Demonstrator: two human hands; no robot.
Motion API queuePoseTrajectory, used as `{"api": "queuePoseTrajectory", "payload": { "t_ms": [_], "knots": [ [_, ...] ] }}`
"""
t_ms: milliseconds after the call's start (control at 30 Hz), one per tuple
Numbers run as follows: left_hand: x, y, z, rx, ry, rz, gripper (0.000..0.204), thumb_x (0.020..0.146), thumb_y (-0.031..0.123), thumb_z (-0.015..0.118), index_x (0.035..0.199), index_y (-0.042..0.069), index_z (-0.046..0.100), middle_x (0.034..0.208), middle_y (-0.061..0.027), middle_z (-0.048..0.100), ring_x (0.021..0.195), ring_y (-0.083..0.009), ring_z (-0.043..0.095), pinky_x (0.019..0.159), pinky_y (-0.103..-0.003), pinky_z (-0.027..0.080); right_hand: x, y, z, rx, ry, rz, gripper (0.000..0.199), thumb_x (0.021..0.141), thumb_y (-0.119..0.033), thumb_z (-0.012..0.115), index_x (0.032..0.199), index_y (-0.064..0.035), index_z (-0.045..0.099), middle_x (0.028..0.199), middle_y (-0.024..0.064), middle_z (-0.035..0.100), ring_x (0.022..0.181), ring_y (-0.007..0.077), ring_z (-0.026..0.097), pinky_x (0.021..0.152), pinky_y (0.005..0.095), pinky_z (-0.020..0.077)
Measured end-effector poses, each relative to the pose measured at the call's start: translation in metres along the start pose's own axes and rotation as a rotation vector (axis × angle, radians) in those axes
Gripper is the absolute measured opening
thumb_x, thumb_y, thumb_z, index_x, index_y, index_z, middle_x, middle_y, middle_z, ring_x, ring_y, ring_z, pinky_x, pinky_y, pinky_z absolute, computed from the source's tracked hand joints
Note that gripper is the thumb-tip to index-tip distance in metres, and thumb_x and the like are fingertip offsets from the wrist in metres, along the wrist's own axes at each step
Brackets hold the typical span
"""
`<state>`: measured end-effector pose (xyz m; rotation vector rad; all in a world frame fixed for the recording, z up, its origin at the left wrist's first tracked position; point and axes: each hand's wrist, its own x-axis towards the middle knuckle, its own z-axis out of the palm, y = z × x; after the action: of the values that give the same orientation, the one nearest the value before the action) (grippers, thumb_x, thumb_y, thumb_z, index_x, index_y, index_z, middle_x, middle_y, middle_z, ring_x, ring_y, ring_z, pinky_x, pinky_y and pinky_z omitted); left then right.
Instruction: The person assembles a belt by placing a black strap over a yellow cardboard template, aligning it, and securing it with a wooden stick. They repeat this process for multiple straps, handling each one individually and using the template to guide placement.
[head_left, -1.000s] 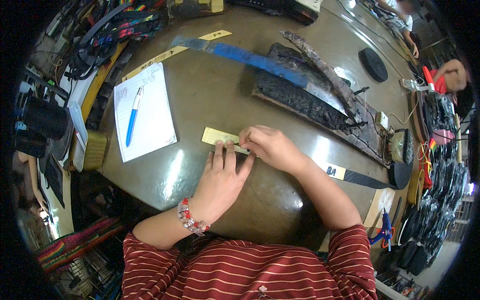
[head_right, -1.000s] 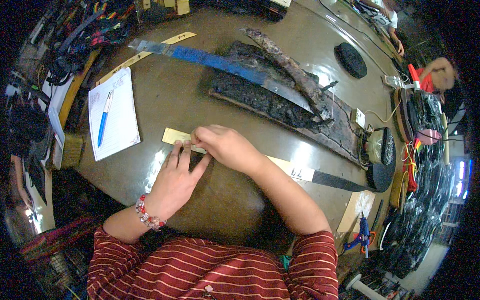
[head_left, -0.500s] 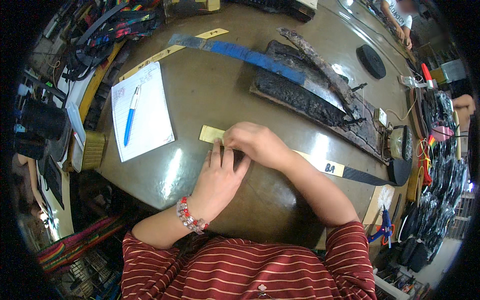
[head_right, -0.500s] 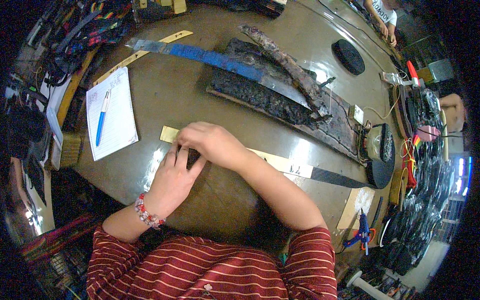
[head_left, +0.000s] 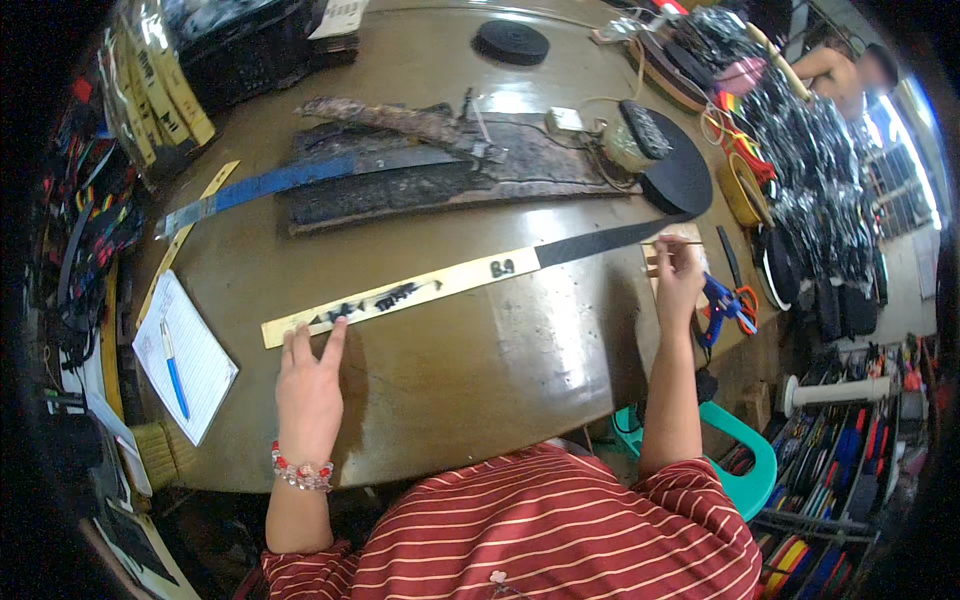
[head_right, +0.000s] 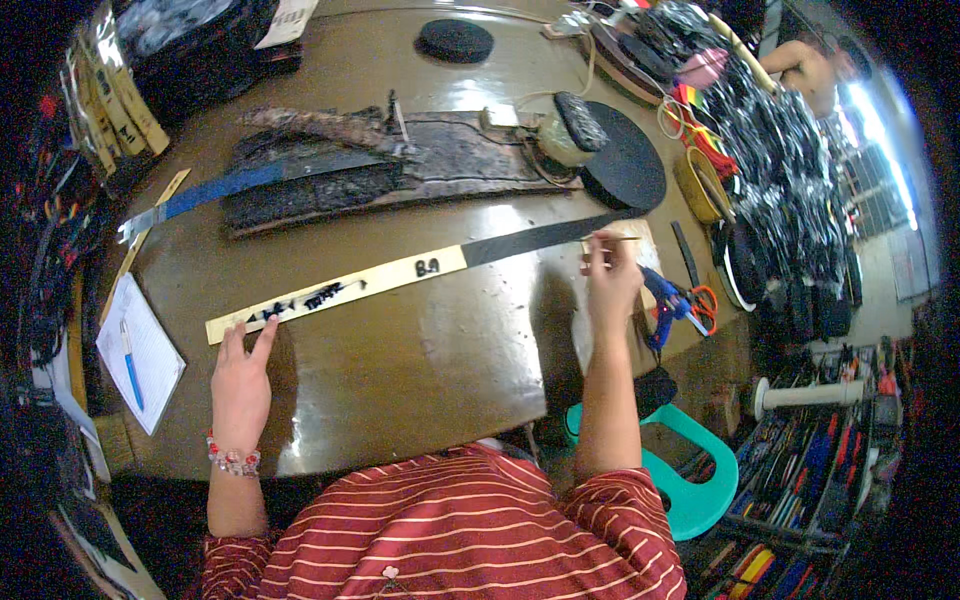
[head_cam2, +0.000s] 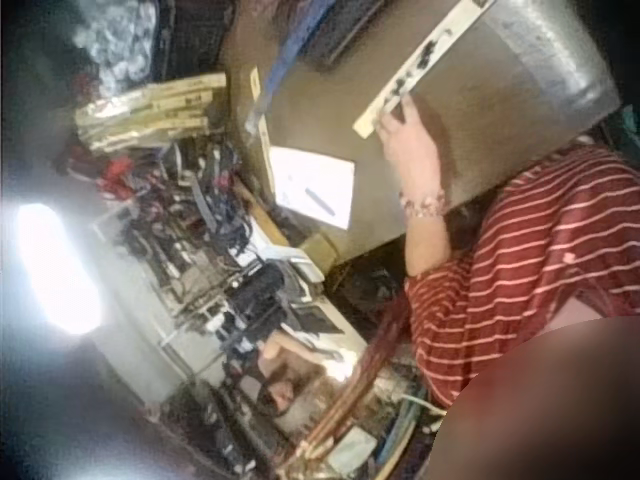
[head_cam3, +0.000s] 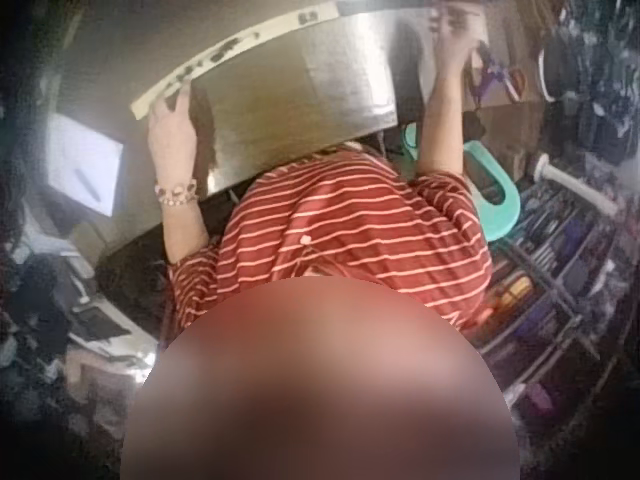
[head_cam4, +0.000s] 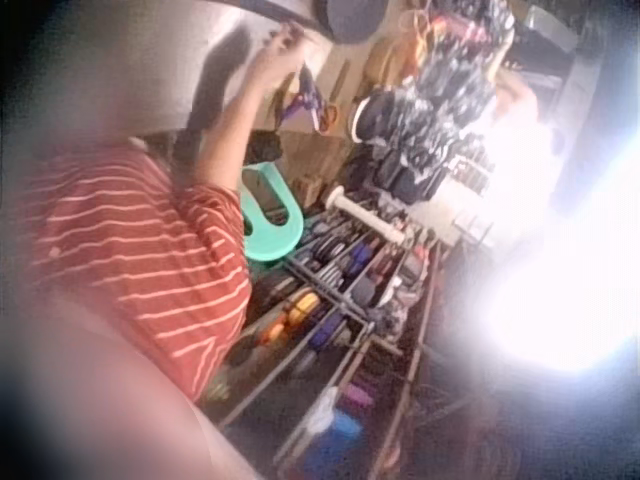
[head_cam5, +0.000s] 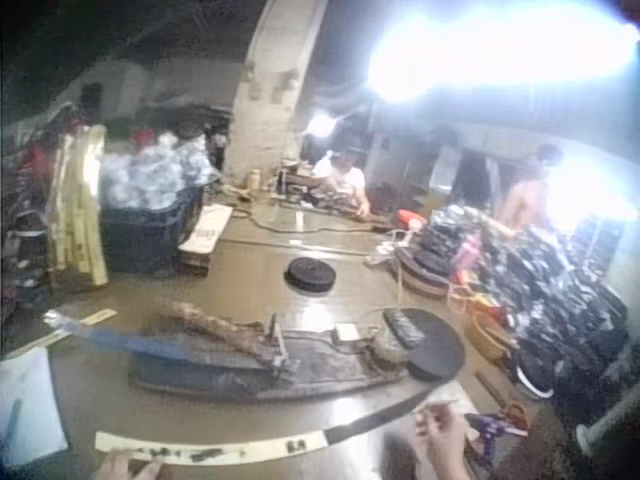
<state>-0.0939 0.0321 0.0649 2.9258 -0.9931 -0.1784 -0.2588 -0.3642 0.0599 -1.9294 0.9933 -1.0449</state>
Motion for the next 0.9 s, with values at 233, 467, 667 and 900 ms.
{"api": "queuePoseTrajectory", "payload": {
  "t_ms": [233,467,667,900],
  "knots": [
    [-0.001,0.001,0.001,0.004,0.020,-0.015,0.053,0.082,-0.003,0.042,0.131,0.017,0.047,0.129,-0.0245,0.043,0.120,-0.0393,0.043,0.097,-0.042,0.041,0.015,0.047,-0.041,-0.434,0.013,-0.066,0.009,0.085,-0.009,0.059,0.090,-0.0018,0.060,0.079,0.0163,0.066,0.064,0.0253,0.065,0.060,0.0340,0.0480],
    [-0.002,0.003,0.000,0.003,0.048,-0.006,0.054,0.081,-0.005,0.043,0.130,0.015,0.048,0.126,-0.0245,0.046,0.117,-0.0376,0.046,0.097,-0.042,0.041,-0.005,0.056,-0.046,-0.478,0.063,-0.191,0.006,0.083,-0.006,0.059,0.086,-0.0011,0.059,0.078,0.0188,0.064,0.071,0.0299,0.063,0.066,0.0366,0.0471],
    [-0.003,0.003,0.000,0.007,0.066,-0.004,0.055,0.080,-0.006,0.042,0.130,0.014,0.048,0.124,-0.0249,0.046,0.114,-0.0373,0.048,0.095,-0.041,0.042,-0.006,0.050,-0.046,-0.431,-0.015,-0.223,0.006,0.083,-0.005,0.057,0.086,0.0011,0.057,0.082,0.0193,0.063,0.076,0.0356,0.061,0.068,0.0405,0.0459],
    [-0.001,0.006,-0.001,0.012,0.056,-0.012,0.053,0.080,-0.005,0.041,0.129,0.014,0.049,0.124,-0.0256,0.046,0.114,-0.0375,0.047,0.095,-0.041,0.042,-0.007,0.046,-0.047,-0.503,-0.016,-0.187,0.006,0.083,-0.006,0.057,0.087,-0.0012,0.058,0.083,0.0191,0.064,0.079,0.0348,0.062,0.069,0.0401,0.0465]
  ]
}}
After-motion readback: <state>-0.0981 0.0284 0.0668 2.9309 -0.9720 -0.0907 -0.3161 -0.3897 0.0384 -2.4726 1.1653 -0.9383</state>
